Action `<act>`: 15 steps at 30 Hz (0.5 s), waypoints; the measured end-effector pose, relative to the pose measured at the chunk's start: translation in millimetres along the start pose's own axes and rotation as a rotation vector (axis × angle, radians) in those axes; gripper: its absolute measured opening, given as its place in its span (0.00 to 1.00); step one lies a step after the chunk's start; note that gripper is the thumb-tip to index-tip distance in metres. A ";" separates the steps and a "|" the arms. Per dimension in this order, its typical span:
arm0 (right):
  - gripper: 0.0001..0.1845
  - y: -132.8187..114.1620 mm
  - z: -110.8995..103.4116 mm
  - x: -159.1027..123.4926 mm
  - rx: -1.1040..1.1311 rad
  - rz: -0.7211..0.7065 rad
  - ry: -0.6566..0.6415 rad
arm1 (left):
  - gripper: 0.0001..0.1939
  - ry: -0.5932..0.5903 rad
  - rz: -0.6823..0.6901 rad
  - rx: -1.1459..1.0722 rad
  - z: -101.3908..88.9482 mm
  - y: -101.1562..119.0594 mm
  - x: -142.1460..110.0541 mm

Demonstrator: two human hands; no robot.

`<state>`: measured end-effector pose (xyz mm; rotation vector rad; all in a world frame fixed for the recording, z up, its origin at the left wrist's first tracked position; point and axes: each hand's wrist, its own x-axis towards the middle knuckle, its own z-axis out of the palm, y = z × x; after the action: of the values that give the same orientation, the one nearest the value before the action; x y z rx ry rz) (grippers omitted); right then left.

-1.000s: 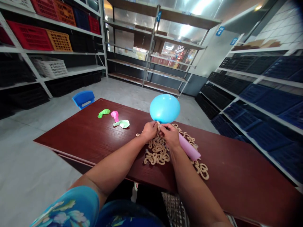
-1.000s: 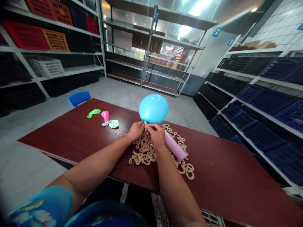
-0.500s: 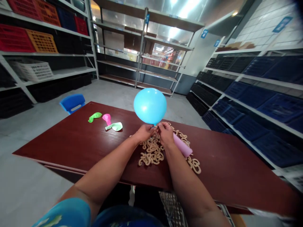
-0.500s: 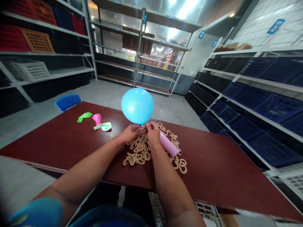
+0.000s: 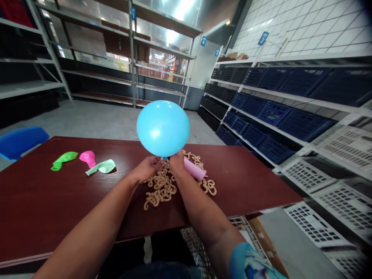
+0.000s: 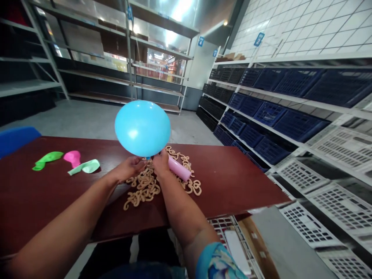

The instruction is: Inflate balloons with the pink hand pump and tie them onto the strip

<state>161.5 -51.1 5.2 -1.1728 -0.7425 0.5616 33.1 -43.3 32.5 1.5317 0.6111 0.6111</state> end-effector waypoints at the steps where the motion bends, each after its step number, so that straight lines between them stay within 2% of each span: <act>1: 0.11 1.4 0.1 0.2 -0.015 -0.022 0.015 | 0.12 -0.036 -0.016 -0.029 -1.0 1.1 -0.9; 3: 0.13 4.1 0.3 0.4 -0.027 -0.056 0.037 | 0.14 -0.129 -0.049 -0.106 -4.5 1.3 -1.3; 5: 0.13 5.4 1.1 0.0 -0.012 -0.073 0.036 | 0.15 -0.143 -0.090 -0.184 -9.1 -0.3 -0.4; 8: 0.09 3.2 3.5 -1.8 -0.005 -0.041 0.007 | 0.14 -0.133 -0.156 -0.299 -15.0 -3.5 1.7; 10: 0.07 0.5 5.2 -3.2 0.023 0.034 -0.012 | 0.12 -0.130 -0.163 -0.394 -17.6 -5.1 3.3; 13: 0.09 -1.5 5.9 -3.6 0.071 0.112 -0.067 | 0.11 -0.119 -0.125 -0.551 -21.1 -5.5 7.0; 15: 0.11 -0.5 4.4 -2.3 0.041 0.122 -0.101 | 0.12 -0.061 -0.088 -0.623 -25.0 -3.7 10.8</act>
<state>156.6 -50.3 6.1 -1.1634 -0.7449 0.7387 23.3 -17.7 30.1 0.9308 0.3867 0.6123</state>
